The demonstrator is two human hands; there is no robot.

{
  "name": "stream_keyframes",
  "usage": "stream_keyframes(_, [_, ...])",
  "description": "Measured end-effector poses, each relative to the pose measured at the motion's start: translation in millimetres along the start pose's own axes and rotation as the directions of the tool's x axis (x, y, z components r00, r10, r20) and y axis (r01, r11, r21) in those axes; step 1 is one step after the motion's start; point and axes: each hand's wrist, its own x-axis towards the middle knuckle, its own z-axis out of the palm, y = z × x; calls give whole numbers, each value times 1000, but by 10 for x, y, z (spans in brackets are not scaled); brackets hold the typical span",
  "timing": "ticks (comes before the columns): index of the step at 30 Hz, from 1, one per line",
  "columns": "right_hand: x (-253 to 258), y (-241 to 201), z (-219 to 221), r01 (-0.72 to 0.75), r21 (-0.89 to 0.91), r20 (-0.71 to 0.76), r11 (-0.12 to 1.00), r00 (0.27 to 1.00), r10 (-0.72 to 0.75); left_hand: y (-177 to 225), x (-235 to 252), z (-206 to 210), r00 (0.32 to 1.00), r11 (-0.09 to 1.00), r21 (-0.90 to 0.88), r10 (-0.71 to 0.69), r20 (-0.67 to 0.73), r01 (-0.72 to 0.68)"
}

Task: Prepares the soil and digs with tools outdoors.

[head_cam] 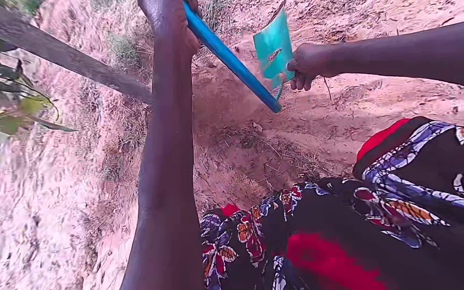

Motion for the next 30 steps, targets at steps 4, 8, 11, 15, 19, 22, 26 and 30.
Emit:
stream_keyframes(4, [-409,1026,-887,-261,-189,-223,947,950,217,-1195,-536,692,917,878,-264,-385,105,399])
stream_keyframes(8, [-659,1849,-1340,-538,-265,-316,801,833,455,-2130,-1179,1453,768,699,-323,-606,205,638])
stream_keyframes(11, [-674,2320,-1339,-575,-243,-249,781,816,522,-2509,-1467,1678,714,660,-284,-680,167,696])
stream_keyframes(15, [-483,2496,-838,-536,-254,-159,805,844,512,-2655,-1330,1350,734,710,-187,-655,180,679])
stream_keyframes(19, [-323,2433,-504,-535,-165,-182,829,842,507,-2474,-1130,1131,777,772,-117,-600,191,625])
stream_keyframes(22, [-219,2263,-247,-478,-119,-110,870,877,467,-2215,-907,896,795,803,-46,-576,190,594])
stream_keyframes(26, [-27,1723,212,-418,-82,-72,905,908,413,-2030,-565,207,819,822,-2,-567,88,569])
stream_keyframes(30, [43,985,581,-306,-129,5,943,951,310,-1571,-310,-495,871,871,31,-489,-38,490])
